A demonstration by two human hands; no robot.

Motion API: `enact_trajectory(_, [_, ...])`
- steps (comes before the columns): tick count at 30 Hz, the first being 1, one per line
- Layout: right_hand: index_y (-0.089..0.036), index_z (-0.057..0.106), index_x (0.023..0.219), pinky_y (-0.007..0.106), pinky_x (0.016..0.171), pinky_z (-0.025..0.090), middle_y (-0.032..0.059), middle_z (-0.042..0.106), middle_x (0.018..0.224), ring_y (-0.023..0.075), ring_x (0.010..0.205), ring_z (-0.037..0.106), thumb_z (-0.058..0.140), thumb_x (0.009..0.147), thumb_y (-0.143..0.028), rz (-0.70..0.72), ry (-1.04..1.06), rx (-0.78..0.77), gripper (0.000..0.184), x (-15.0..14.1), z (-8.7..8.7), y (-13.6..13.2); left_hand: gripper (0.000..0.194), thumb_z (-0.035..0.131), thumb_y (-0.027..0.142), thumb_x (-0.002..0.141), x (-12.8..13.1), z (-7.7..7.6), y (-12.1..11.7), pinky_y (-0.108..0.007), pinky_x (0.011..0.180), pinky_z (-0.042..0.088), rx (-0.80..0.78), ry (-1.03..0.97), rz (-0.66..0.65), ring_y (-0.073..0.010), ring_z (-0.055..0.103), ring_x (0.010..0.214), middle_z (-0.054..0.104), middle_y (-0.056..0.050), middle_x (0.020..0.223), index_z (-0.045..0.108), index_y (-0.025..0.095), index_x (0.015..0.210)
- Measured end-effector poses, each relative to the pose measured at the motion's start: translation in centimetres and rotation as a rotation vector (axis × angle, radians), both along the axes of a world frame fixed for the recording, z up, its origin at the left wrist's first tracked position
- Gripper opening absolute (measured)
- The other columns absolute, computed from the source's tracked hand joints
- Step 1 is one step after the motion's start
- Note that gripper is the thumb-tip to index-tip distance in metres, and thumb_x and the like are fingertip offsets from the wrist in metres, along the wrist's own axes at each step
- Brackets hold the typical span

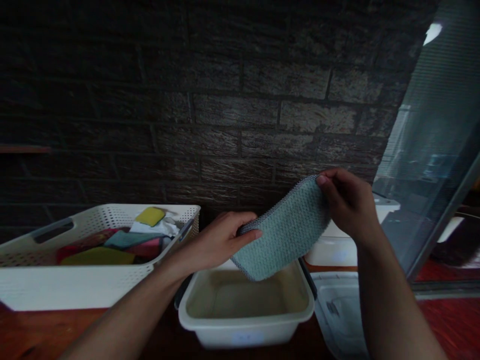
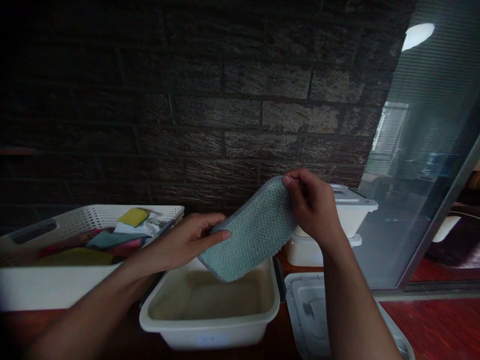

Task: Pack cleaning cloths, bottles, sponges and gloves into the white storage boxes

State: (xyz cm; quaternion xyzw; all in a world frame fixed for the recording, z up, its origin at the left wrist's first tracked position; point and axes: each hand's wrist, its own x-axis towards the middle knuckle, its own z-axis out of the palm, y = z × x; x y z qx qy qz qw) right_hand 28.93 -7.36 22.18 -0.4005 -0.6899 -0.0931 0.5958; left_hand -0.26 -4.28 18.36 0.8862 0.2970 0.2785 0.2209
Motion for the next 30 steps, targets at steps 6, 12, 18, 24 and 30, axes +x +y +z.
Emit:
enact_trajectory(6, [-0.020, 0.068, 0.089, 0.028, 0.054, 0.035, -0.0006, 0.057, 0.068, 0.0135, 0.059, 0.050, 0.063, 0.097, -0.036, -0.145, 0.072, 0.073, 0.019, 0.7, 0.0, 0.3, 0.027, 0.048, 0.041, 0.106, -0.6, 1.1, -0.9, -0.024, 0.067, 0.040, 0.059, 0.046, -0.032, -0.0127, 0.055, 0.078, 0.058, 0.003, 0.084, 0.062, 0.020, 0.100])
enact_trajectory(12, [-0.020, 0.068, 0.087, 0.030, 0.057, 0.037, 0.0006, 0.058, 0.068, 0.0148, 0.060, 0.051, 0.061, 0.097, -0.036, -0.258, 0.075, 0.068, 0.021, 1.1, 0.1, 0.3, 0.028, 0.045, 0.044, 0.107, 0.0, 0.9, -1.4, -0.026, 0.076, 0.043, 0.077, 0.002, -0.013, -0.0133, 0.060, 0.086, 0.066, 0.002, 0.098, 0.058, 0.024, 0.121])
enact_trajectory(18, [-0.020, 0.069, 0.087, 0.032, 0.055, 0.037, 0.0016, 0.059, 0.067, 0.0161, 0.058, 0.051, 0.060, 0.096, -0.040, -0.329, 0.097, 0.035, 0.024, 1.6, 0.1, 0.6, 0.031, 0.060, 0.051, 0.099, -0.6, 1.2, -1.1, -0.025, 0.069, 0.041, 0.135, -0.020, 0.014, -0.0131, 0.059, 0.077, 0.067, 0.003, 0.091, 0.061, 0.024, 0.115])
enact_trajectory(24, [-0.020, 0.069, 0.088, 0.033, 0.054, 0.036, 0.0027, 0.060, 0.066, 0.0160, 0.054, 0.047, 0.059, 0.097, -0.045, -0.326, 0.095, 0.024, 0.028, 1.7, 0.1, 0.6, 0.030, 0.042, 0.037, 0.109, -0.6, 1.1, -0.4, -0.027, 0.077, 0.040, 0.366, 0.027, 0.042, -0.0140, 0.061, 0.083, 0.066, 0.001, 0.089, 0.066, 0.021, 0.099])
enact_trajectory(30, [-0.020, 0.069, 0.089, 0.032, 0.053, 0.035, 0.0036, 0.062, 0.069, 0.0162, 0.056, 0.049, 0.058, 0.097, -0.045, -0.329, 0.087, 0.029, 0.029, 1.5, 0.0, 0.6, 0.031, 0.038, 0.033, 0.109, -0.7, 0.3, 0.6, -0.028, 0.067, 0.034, 0.398, 0.053, 0.116, -0.0129, 0.054, 0.069, 0.055, 0.003, 0.074, 0.056, 0.020, 0.088])
